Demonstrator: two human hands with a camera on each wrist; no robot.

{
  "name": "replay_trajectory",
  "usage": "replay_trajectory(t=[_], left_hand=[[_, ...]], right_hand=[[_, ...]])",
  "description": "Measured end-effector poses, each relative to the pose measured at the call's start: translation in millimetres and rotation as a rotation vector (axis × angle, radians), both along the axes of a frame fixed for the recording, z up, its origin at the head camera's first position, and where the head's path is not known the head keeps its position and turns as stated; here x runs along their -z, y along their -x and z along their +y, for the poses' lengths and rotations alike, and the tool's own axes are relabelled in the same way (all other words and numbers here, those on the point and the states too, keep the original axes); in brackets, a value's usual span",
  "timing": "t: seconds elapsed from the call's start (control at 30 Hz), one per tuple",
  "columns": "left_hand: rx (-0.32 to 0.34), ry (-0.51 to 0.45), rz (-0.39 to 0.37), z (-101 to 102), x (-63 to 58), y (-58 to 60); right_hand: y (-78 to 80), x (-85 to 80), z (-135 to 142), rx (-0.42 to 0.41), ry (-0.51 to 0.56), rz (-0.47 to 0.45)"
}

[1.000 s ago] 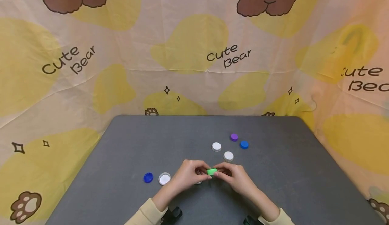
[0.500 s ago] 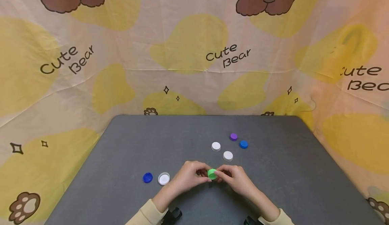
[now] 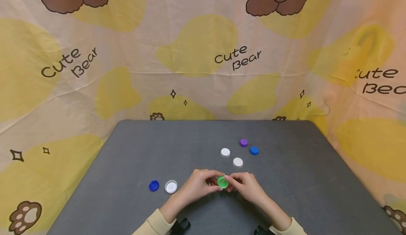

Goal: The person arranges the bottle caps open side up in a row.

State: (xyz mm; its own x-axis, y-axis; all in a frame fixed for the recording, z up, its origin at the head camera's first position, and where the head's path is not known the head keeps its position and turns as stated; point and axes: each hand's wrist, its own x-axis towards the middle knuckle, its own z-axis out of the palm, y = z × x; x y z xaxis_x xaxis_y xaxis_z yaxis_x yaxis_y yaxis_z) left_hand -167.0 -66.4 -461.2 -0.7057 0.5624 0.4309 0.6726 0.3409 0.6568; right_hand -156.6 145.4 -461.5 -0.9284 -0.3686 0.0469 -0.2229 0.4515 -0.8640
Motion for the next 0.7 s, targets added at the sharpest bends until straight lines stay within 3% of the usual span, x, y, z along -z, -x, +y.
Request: replay_trajectory(t=[0.37,0.53,0.7], left_hand=[[-0.093,0.043,0.117,-0.1,1.7,2.4],[-0.104,0.035,0.053,-0.2,3.5,2.3],[-0.109,0.044,-0.027,-0.4,2.5,0.8]], right_hand=[[-4.0,-1.9,0.5,-0.025,0.065,-0.03],[-5.7,-2.1,2.8,-0.046,0.078,-0.039],[-7.8,-1.8,4.5,-0.081,0.056,0.021]])
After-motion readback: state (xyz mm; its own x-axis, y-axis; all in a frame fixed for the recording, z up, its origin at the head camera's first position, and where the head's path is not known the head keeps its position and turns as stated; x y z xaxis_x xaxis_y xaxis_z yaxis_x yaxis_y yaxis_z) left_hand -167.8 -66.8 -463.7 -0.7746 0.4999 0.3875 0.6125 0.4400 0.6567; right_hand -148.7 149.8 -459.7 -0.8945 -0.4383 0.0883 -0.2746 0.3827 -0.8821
